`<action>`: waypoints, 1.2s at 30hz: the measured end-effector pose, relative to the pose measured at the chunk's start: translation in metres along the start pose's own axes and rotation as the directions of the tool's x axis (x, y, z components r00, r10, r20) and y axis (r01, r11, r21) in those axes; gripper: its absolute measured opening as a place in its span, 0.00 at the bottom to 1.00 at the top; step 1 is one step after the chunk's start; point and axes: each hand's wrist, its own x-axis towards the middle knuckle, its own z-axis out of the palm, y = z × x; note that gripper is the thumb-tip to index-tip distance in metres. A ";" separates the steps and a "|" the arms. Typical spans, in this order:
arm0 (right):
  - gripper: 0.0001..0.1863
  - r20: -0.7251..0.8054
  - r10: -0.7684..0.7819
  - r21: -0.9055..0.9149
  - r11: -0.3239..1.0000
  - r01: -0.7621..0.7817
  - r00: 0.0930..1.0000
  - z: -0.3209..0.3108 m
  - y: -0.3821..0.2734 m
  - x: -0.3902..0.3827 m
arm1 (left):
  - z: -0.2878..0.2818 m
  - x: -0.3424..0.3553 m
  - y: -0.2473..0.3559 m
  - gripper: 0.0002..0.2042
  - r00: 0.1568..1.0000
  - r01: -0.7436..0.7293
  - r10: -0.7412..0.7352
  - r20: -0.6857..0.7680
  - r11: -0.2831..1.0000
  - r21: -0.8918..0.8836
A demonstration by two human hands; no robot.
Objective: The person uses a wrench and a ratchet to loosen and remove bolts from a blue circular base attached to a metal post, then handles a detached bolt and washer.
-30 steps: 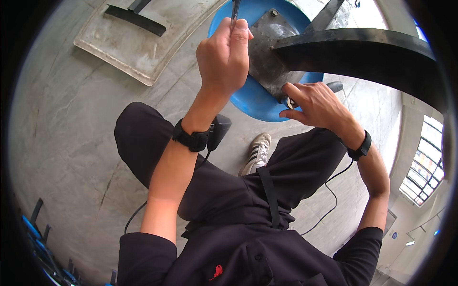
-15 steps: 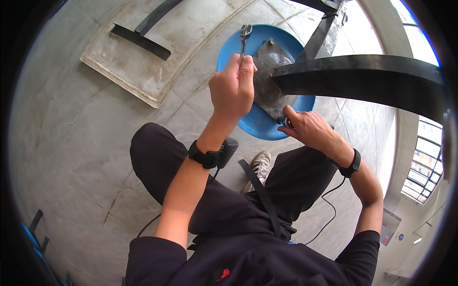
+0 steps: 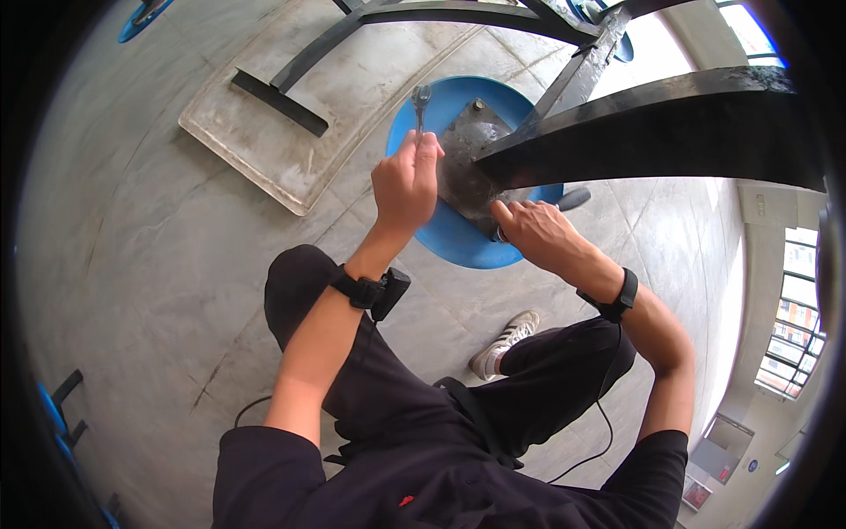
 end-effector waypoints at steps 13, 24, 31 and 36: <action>0.19 -0.147 -0.299 -0.029 0.954 0.298 0.943 -0.015 0.016 -0.003 | -0.004 0.016 0.007 0.19 0.988 0.047 -0.049 0.149 0.999 0.019; 0.24 -0.302 -0.294 -0.209 0.949 0.238 0.907 -0.001 0.016 -0.002 | -0.002 0.016 0.005 0.18 0.982 -0.069 0.077 0.173 0.996 -0.053; 0.18 -0.332 -0.283 -0.052 0.958 0.282 0.900 -0.007 0.026 -0.018 | -0.002 0.013 0.000 0.18 0.968 -0.092 0.103 0.231 0.994 -0.057; 0.16 -0.468 -0.137 0.081 0.977 0.196 0.873 -0.014 0.053 -0.029 | -0.003 0.008 0.003 0.19 0.954 -0.122 0.147 0.263 0.986 -0.111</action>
